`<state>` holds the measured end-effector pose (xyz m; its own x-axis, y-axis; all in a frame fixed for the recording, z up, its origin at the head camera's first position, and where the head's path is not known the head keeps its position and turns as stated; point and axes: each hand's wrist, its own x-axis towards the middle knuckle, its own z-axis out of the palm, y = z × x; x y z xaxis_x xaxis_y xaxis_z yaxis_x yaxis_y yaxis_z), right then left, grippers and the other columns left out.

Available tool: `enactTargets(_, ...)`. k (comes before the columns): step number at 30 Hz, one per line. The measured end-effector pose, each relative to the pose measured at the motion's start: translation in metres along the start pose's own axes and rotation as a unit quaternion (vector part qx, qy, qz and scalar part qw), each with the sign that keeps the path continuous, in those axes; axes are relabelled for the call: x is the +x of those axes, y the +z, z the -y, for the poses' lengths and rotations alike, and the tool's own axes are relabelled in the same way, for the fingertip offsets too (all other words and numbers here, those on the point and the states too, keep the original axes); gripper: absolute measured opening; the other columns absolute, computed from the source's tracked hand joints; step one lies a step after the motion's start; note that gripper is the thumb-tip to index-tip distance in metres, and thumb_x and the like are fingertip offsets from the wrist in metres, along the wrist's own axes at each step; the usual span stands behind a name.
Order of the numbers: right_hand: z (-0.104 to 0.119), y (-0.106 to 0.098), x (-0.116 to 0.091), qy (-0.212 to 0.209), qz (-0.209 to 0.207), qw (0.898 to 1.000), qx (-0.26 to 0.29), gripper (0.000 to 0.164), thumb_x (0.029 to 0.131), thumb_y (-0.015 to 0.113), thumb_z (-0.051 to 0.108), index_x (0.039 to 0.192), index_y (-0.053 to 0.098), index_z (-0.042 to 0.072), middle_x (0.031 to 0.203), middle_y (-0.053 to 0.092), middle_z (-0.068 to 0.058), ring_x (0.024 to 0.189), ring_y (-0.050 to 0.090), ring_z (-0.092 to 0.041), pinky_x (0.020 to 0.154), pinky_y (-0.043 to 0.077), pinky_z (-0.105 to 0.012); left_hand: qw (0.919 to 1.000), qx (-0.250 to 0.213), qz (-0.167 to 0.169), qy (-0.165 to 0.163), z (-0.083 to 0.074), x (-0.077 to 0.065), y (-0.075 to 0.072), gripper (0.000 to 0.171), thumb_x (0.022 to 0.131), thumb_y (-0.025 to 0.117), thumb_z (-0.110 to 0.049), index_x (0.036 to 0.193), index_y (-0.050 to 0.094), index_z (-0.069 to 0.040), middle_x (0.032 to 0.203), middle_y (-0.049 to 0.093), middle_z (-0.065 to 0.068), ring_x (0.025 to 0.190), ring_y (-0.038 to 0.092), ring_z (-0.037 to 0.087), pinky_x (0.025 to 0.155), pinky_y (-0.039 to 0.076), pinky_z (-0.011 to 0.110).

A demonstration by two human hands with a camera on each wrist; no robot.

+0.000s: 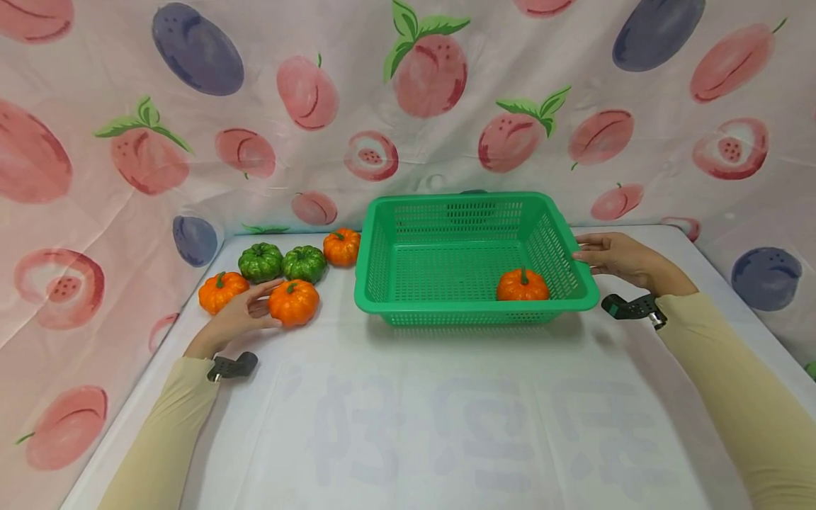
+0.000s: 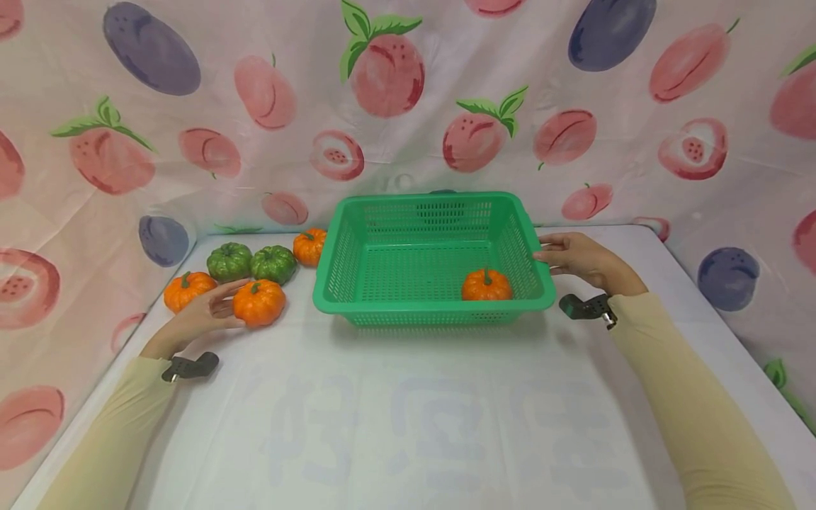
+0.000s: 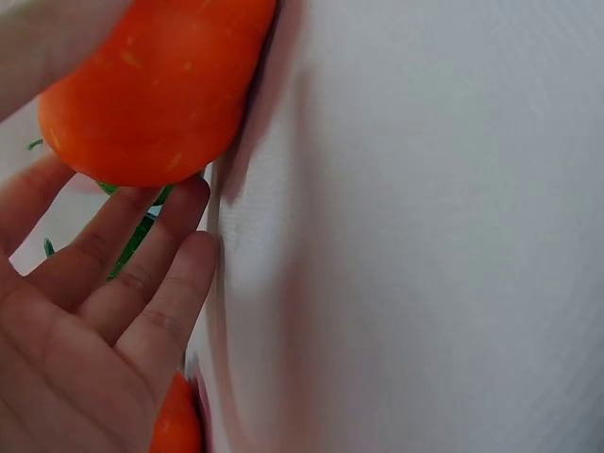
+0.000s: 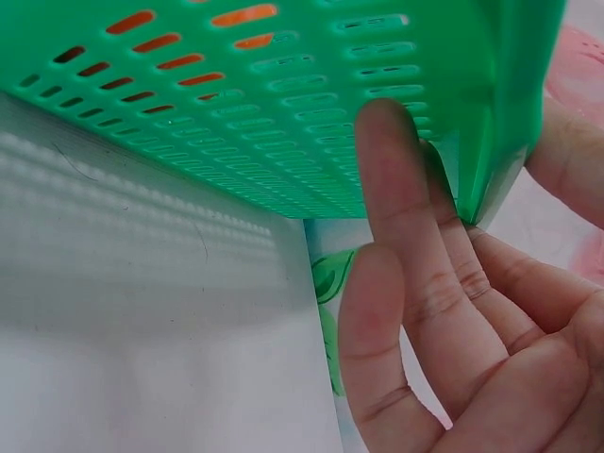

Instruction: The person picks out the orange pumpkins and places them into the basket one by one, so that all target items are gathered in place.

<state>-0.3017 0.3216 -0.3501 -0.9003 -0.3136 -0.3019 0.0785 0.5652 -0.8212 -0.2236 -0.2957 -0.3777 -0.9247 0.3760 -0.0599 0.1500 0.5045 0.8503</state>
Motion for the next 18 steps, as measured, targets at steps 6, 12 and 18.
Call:
enactTargets(6, 0.0, 0.0, 0.0, 0.002, -0.002, 1.0, -0.002, 0.072, 0.096, 0.054, 0.029, 0.146, 0.019, -0.008, 0.095, 0.057, 0.023, 0.087, 0.06, 0.005, 0.08, 0.051, -0.015, 0.9996, 0.02, 0.013, -0.012, 0.049, 0.02, -0.011, 0.081, 0.082, 0.073, -0.016, 0.148, 0.028, -0.009, 0.152, 0.027, 0.02, 0.132, 0.038, 0.038, 0.102, 0.045, 0.026)
enactTargets(12, 0.0, 0.0, 0.001, 0.003, -0.003, 1.0, -0.002, 0.073, 0.095, 0.055, 0.03, 0.146, 0.019, -0.008, 0.095, 0.057, 0.023, 0.087, 0.059, 0.006, 0.081, 0.052, -0.017, 0.9991, 0.023, 0.012, -0.032, 0.042, 0.02, -0.008, 0.085, 0.079, 0.075, -0.016, 0.149, 0.027, -0.011, 0.154, 0.024, 0.017, 0.134, 0.035, 0.039, 0.106, 0.041, 0.032)
enactTargets(18, 0.0, 0.0, 0.0, 0.004, 0.0, 1.0, 0.002, 0.073, 0.095, 0.055, 0.029, 0.146, 0.019, -0.009, 0.094, 0.057, 0.024, 0.087, 0.06, 0.006, 0.082, 0.053, -0.018, 0.9996, 0.003, 0.014, -0.026, 0.045, 0.02, -0.009, 0.084, 0.079, 0.075, -0.011, 0.149, 0.027, -0.009, 0.155, 0.023, 0.017, 0.135, 0.033, 0.039, 0.091, 0.036, 0.0)
